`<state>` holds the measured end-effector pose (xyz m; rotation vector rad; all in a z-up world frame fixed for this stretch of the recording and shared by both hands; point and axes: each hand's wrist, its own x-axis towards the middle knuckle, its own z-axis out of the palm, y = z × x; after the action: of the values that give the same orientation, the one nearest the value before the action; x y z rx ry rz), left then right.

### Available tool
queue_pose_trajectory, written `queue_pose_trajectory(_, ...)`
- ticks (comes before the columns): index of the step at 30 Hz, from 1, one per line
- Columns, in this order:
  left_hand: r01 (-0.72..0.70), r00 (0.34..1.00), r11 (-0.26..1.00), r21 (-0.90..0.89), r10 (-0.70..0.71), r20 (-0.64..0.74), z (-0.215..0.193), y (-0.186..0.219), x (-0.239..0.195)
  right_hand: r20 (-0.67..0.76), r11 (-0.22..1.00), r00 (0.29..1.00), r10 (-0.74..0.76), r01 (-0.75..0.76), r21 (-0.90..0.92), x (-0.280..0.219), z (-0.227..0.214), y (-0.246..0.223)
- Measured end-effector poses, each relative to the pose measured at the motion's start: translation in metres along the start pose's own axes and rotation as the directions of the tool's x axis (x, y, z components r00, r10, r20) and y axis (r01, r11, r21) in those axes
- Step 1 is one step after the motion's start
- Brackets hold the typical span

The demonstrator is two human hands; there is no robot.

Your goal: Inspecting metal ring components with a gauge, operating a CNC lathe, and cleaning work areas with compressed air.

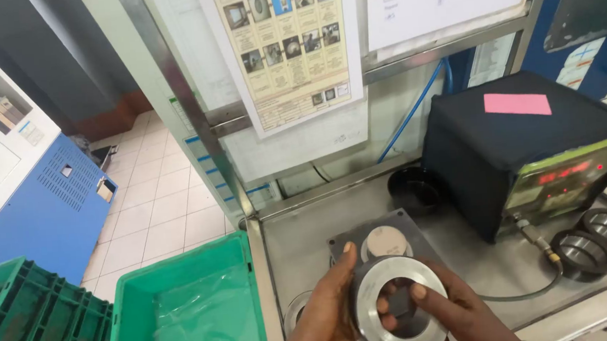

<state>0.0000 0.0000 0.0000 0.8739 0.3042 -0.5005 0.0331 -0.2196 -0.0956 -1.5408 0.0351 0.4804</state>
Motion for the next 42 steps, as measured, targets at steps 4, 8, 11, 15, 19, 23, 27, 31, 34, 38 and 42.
queue_pose_trajectory(4, -0.015, 0.991, 0.999, 0.053, 0.008, 0.131, 0.004, -0.008, 0.023, -0.051, 0.982, 0.997, -0.066, 0.073, 0.173, 0.001, -0.009, -0.008)
queue_pose_trajectory(8, -0.063, 0.992, 0.982, 0.178, 0.081, -0.096, 0.021, -0.018, 0.028, -0.097, 0.976, 0.99, -0.106, 0.122, 0.178, 0.017, -0.021, 0.015)
queue_pose_trajectory(11, -0.238, 0.945, 0.912, 0.334, 0.297, -0.139, 0.005, -0.036, 0.044, -0.136, 0.977, 0.979, -0.155, 0.172, 0.125, 0.02, -0.017, 0.011)
queue_pose_trajectory(15, -0.424, 0.89, 0.766, 0.483, 0.45, 0.067, -0.011, -0.037, 0.032, -0.156, 0.974, 0.967, -0.202, 0.215, 0.073, 0.021, -0.003, 0.006)
queue_pose_trajectory(19, -0.69, 0.718, 0.543, 0.479, 0.596, 0.36, -0.027, -0.028, 0.005, -0.118, 0.972, 0.964, -0.236, 0.235, -0.022, 0.027, 0.01, 0.014)
queue_pose_trajectory(23, -0.49, 0.832, 0.727, 0.481, 0.554, 0.011, -0.043, -0.011, -0.003, -0.028, 0.992, 0.994, -0.104, 0.102, -0.076, 0.027, 0.036, 0.01)
queue_pose_trajectory(27, -0.475, 0.844, 0.859, 0.193, 0.507, -0.176, -0.07, 0.021, 0.001, 0.091, 0.981, 0.996, 0.014, 0.004, -0.192, 0.007, 0.053, -0.012)
queue_pose_trajectory(31, -0.509, 0.755, 0.806, 0.304, 0.587, -0.293, -0.109, 0.063, 0.035, 0.21, 0.844, 0.966, -0.152, 0.237, -0.481, 0.001, 0.075, 0.038)
queue_pose_trajectory(34, -0.563, 0.663, 0.727, 0.392, 0.681, -0.311, -0.156, 0.073, 0.089, 0.467, 0.391, 0.878, -0.104, 0.468, -0.793, 0.018, 0.1, 0.087)
queue_pose_trajectory(38, -0.446, 0.706, 0.756, 0.479, 0.626, -0.331, -0.205, 0.069, 0.159, 0.551, 0.161, 0.77, -0.321, 0.618, -0.769, 0.039, 0.132, 0.109)
queue_pose_trajectory(42, -0.352, 0.809, 0.862, 0.364, 0.476, -0.345, -0.249, 0.062, 0.222, 0.567, 0.04, 0.723, -0.394, 0.63, -0.775, 0.06, 0.148, 0.117)
